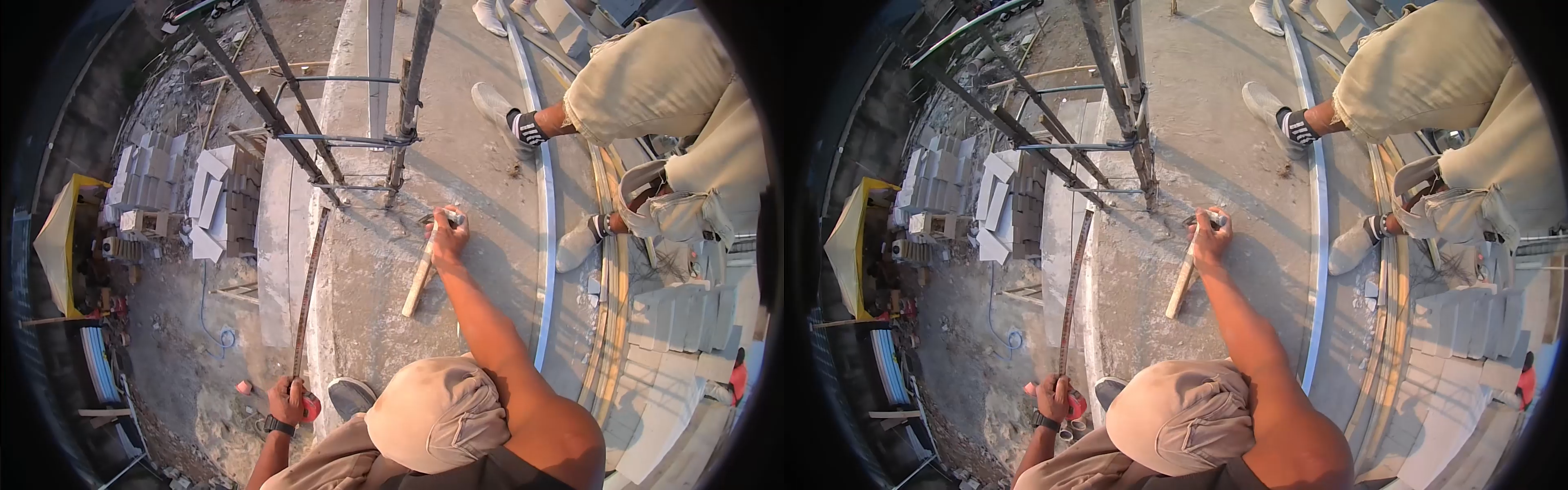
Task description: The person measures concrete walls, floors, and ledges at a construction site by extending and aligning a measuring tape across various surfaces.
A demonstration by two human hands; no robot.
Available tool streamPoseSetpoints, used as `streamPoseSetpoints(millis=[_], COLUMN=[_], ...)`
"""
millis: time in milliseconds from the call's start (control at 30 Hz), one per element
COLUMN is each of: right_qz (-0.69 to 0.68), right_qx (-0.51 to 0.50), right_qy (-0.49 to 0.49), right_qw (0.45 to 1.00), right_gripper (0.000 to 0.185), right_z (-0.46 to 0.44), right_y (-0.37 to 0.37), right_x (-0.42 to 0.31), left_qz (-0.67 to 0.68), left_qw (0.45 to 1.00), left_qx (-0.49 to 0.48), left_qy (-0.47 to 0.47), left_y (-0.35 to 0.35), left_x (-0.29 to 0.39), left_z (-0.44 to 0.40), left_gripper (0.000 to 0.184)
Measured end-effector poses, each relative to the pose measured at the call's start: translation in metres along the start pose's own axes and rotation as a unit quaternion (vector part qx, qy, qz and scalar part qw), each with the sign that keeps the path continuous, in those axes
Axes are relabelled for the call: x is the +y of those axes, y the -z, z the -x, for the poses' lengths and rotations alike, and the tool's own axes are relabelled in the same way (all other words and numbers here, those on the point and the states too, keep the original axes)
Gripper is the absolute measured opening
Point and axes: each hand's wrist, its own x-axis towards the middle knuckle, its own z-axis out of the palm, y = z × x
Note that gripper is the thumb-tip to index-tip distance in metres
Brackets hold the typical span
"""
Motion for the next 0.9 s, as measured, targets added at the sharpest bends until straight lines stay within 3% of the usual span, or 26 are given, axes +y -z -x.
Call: streamPoseSetpoints(millis=[333, 467, 533, 567, 600, 667, 700, 767, 900], right_qz=[0.089, 0.168, 0.256, 0.252, 0.280, 0.311, 0.252, 0.207, 0.099], right_qx=[0.005, -0.055, -0.061, -0.063, -0.050, -0.046, -0.064, -0.075, -0.081], right_qy=[0.021, 0.047, 0.169, 0.176, 0.273, 0.352, 0.237, 0.135, 0.064], right_qw=[0.996, 0.983, 0.950, 0.950, 0.919, 0.882, 0.936, 0.966, 0.990], right_gripper=[0.029, 0.026, 0.026, 0.026, 0.026, 0.025, 0.026, 0.026, 0.026], right_z=[0.008, -0.007, -0.019, -0.033, -0.050, -0.042, -0.030, -0.029, -0.014], right_y=[-0.009, -0.009, -0.001, -0.003, -0.001, 0.012, 0.012, 0.007, 0.004], right_x=[-0.002, 0.020, 0.039, 0.048, 0.068, 0.079, 0.059, 0.042, 0.017], left_qz=[0.013, -0.025, -0.030, -0.009, 0.011, -0.008, -0.023, -0.031, -0.063], left_qw=[0.999, 0.994, 0.992, 0.993, 0.993, 0.993, 0.992, 0.992, 0.991], left_qx=[-0.048, -0.093, -0.113, -0.109, -0.105, -0.114, -0.109, -0.098, -0.069], left_qy=[-0.020, -0.043, -0.046, -0.050, -0.050, -0.029, -0.058, -0.071, -0.098], left_y=[-0.007, -0.007, -0.006, -0.010, -0.013, -0.019, -0.022, -0.026, -0.027], left_x=[0.006, 0.005, 0.004, 0.007, 0.007, 0.007, 0.012, 0.014, 0.024], left_z=[-0.015, -0.026, -0.024, -0.029, -0.032, -0.038, -0.041, -0.042, -0.031], left_gripper=[0.025, 0.024, 0.024, 0.024, 0.023, 0.022, 0.022, 0.022, 0.022])
